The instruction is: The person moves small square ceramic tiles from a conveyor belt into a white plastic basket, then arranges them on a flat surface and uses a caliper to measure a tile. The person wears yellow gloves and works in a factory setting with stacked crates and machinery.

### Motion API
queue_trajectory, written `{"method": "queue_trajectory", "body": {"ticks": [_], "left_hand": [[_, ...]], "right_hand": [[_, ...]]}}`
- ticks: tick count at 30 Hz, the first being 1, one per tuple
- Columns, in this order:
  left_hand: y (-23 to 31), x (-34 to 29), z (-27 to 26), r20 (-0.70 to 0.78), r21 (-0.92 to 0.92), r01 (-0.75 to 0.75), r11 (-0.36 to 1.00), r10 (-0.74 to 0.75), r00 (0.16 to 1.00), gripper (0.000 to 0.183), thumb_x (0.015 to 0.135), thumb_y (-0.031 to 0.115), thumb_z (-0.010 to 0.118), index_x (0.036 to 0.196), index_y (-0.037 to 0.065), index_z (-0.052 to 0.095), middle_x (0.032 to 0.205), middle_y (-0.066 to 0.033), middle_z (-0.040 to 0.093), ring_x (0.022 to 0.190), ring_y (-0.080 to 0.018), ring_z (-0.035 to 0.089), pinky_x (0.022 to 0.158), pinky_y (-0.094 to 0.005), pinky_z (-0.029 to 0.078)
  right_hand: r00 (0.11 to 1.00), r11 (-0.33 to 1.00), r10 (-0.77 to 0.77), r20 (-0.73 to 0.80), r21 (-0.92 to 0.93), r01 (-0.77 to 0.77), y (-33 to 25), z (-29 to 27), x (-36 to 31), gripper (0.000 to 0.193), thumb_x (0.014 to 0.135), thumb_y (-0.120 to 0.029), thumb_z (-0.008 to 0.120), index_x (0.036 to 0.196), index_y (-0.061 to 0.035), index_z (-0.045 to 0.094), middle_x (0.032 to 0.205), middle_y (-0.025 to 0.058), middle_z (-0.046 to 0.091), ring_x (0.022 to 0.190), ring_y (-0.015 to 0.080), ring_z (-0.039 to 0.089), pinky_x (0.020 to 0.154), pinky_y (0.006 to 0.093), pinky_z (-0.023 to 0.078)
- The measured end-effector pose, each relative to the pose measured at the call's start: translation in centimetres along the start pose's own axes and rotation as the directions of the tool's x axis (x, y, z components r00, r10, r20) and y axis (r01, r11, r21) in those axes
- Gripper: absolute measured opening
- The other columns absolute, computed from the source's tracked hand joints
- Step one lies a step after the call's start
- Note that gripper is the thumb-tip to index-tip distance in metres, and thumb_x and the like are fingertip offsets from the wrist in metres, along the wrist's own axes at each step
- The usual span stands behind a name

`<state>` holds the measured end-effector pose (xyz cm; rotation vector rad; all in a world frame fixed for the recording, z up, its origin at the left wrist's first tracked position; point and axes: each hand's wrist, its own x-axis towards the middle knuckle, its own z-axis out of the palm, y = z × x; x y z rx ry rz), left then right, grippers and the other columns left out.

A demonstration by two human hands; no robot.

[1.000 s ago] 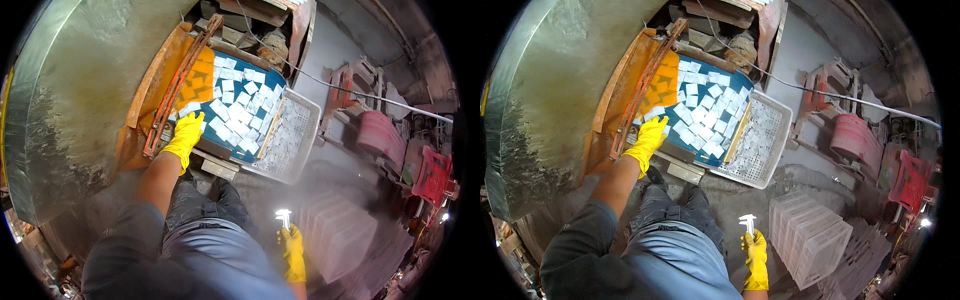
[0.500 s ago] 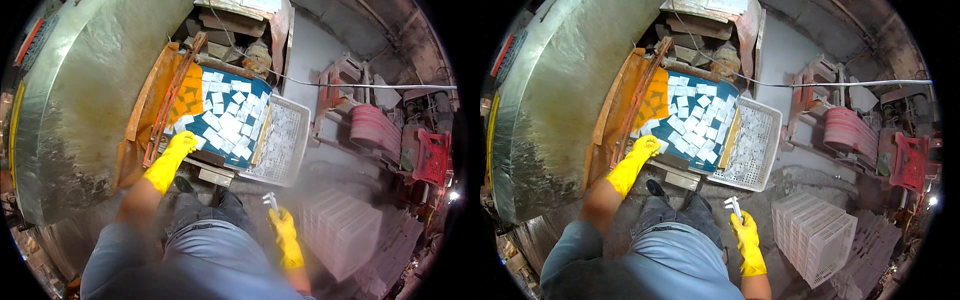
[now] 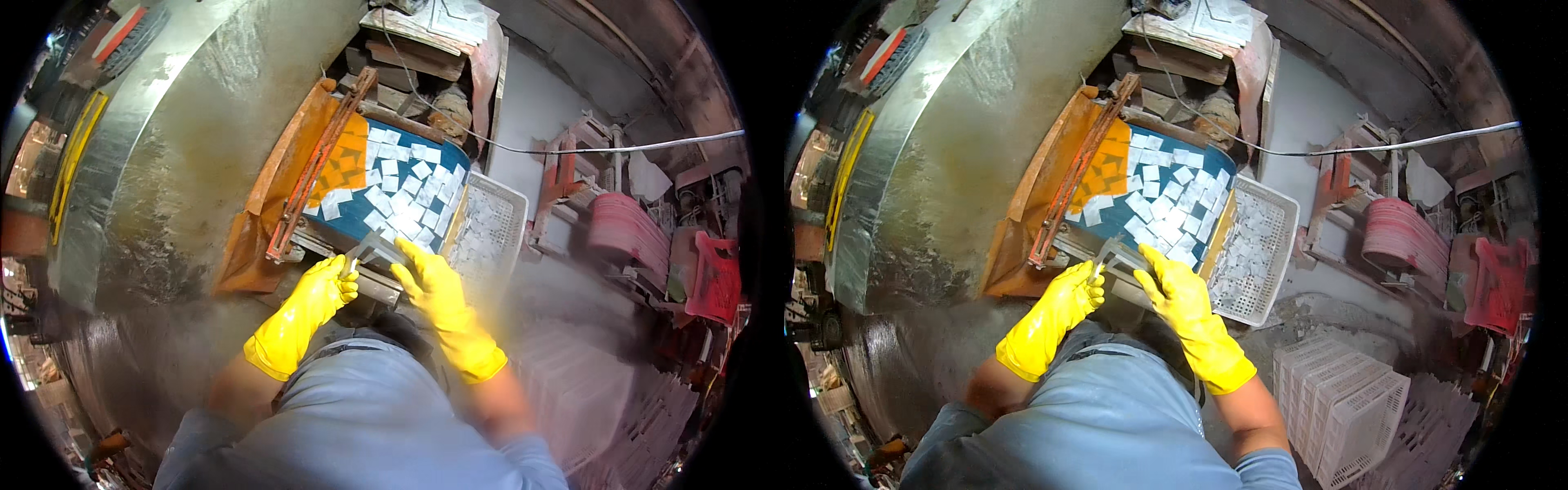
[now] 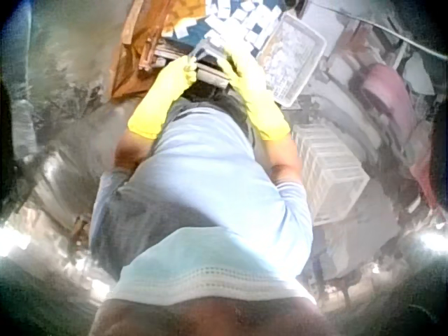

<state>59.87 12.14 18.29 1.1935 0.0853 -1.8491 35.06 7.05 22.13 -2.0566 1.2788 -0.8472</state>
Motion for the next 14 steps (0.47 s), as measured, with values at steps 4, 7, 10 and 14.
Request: {"method": "queue_trajectory", "body": {"ticks": [4, 7, 10, 14], "left_hand": [[0.2, -1.1, -0.5, 0.016, 0.021, 0.007, 1.0, -0.007, 1.0, 0.027, 0.108, 0.031, 0.061, 0.118, 0.008, 0.071, 0.09, -0.008, 0.072, 0.073, -0.0238, 0.067, 0.069, -0.0398, 0.059], [0.1, -1.4, -0.6, -0.017, -0.048, -0.015, 0.999, 0.014, 1.0, 0.028, 0.108, 0.031, 0.06, 0.12, 0.007, 0.071, 0.09, -0.0086, 0.071, 0.073, -0.0249, 0.067, 0.07, -0.0407, 0.059], [-0.1, -1.4, -0.8, 0.041, -0.099, 0.021, 0.995, -0.017, 0.999, 0.03, 0.109, 0.03, 0.059, 0.124, 0.006, 0.07, 0.091, -0.0092, 0.072, 0.075, -0.0256, 0.067, 0.07, -0.0414, 0.058], [-0.4, -1.2, -1.4, 0.077, -0.12, 0.038, 0.992, -0.029, 0.997, 0.032, 0.109, 0.031, 0.059, 0.127, 0.006, 0.069, 0.092, -0.009, 0.072, 0.076, -0.0255, 0.067, 0.072, -0.0414, 0.059]], "right_hand": [[0.979, 0.977, -0.189, 0.078, -0.09, 0.196, -0.4, -0.1, 1.6, 0.047, 0.094, -0.022, 0.076, 0.139, -0.0113, 0.065, 0.087, 0.0141, 0.072, 0.077, 0.0343, 0.069, 0.067, 0.0436, 0.055], [0.963, 0.97, -0.198, 0.183, -0.107, 0.22, -0.7, -0.1, 2.2, 0.047, 0.094, -0.023, 0.076, 0.139, -0.0104, 0.064, 0.087, 0.0135, 0.072, 0.076, 0.034, 0.069, 0.066, 0.0443, 0.054], [0.959, 0.964, -0.201, 0.198, -0.133, 0.229, -0.8, 0.1, 2.3, 0.05, 0.094, -0.024, 0.075, 0.14, -0.0102, 0.063, 0.086, 0.0125, 0.072, 0.076, 0.034, 0.069, 0.065, 0.0437, 0.054], [0.956, 0.953, -0.183, 0.228, -0.197, 0.229, -0.9, 0.2, 2.1, 0.052, 0.095, -0.025, 0.075, 0.143, -0.0107, 0.061, 0.086, 0.0124, 0.072, 0.076, 0.0336, 0.069, 0.064, 0.043, 0.055]]}}
